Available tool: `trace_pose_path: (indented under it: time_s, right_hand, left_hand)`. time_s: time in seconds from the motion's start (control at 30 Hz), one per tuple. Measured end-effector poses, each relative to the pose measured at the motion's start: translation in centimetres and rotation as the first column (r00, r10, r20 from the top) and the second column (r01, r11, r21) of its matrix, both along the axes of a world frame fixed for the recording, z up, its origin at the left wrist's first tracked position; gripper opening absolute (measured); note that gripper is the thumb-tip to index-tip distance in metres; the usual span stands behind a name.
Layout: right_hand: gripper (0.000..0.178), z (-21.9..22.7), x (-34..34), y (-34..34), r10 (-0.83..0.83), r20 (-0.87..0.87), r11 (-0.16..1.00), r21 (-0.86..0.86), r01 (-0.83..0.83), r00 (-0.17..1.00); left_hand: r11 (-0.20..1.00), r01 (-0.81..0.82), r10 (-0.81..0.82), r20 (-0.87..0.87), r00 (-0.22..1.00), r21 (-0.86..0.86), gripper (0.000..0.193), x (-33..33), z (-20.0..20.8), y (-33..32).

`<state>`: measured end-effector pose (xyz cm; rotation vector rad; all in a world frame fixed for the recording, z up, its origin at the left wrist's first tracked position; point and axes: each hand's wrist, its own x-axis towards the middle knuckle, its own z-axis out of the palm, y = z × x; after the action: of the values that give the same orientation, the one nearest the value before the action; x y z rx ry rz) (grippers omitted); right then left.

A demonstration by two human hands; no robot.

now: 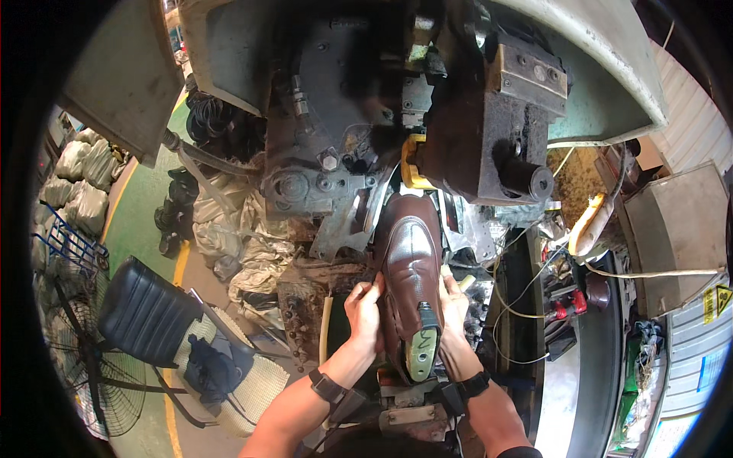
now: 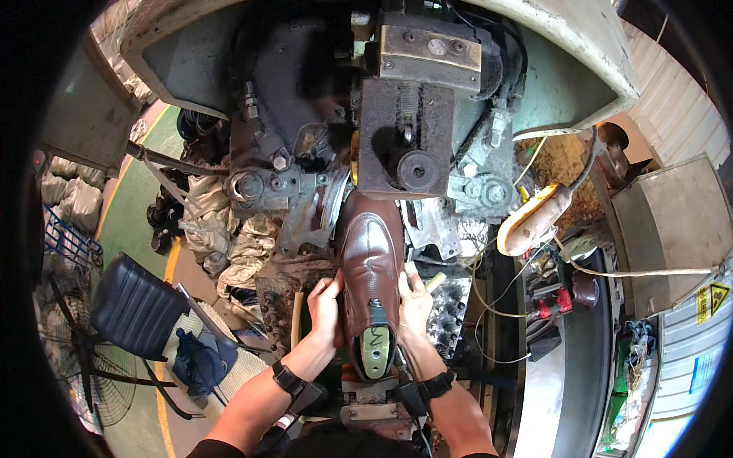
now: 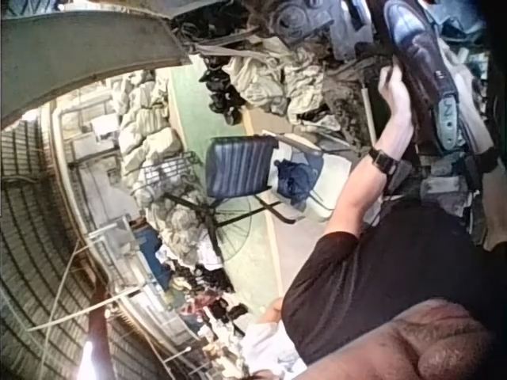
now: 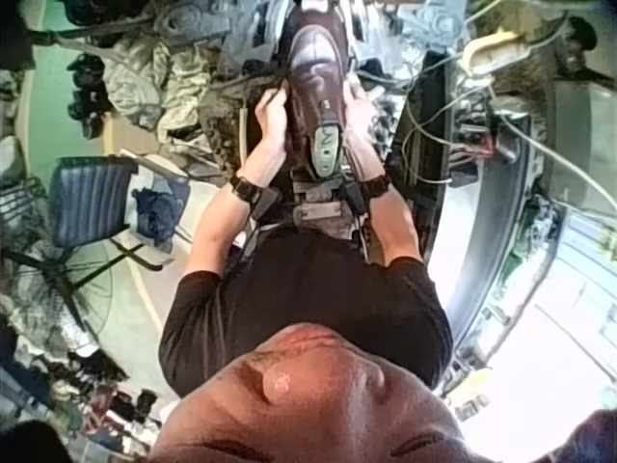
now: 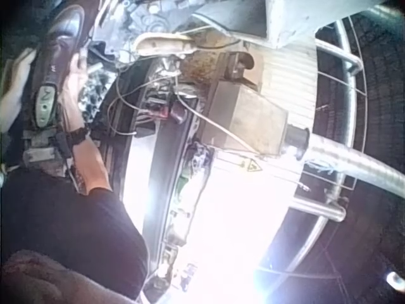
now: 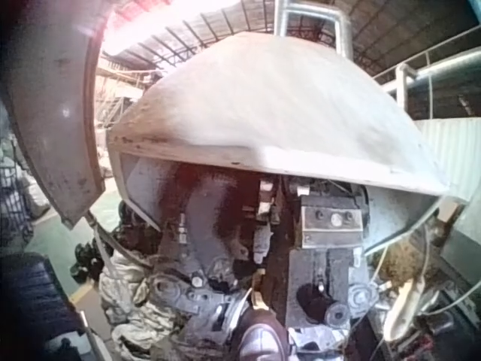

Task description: Using a lasting machine to pull the shoe upper over the last and secure it.

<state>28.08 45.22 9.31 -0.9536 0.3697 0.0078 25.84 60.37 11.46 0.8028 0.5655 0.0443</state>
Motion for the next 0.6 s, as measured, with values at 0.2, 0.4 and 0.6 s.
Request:
trace_pose_path:
  time_s: [0.2,0.4,0.6]
  right_hand:
    - [0.038,-1.6,1.1,0.1,0.026,0.093,0.992,0.120,-0.037,0.995]
    - [0.039,-2.0,1.6,0.4,0.020,0.112,0.999,0.048,-0.026,0.993]
    - [0.045,-0.4,1.2,0.3,0.026,0.079,0.993,0.114,-0.035,0.997]
  left_hand:
    - [0.999,-0.034,0.034,0.044,0.998,-0.006,0.016,0.9,-2.5,-0.5]
    - [0.996,-0.074,0.066,0.165,0.984,0.041,0.014,1.3,-6.0,-0.4]
    - [0.998,-0.063,0.064,0.037,0.997,-0.016,0.014,1.6,-3.6,-0.7]
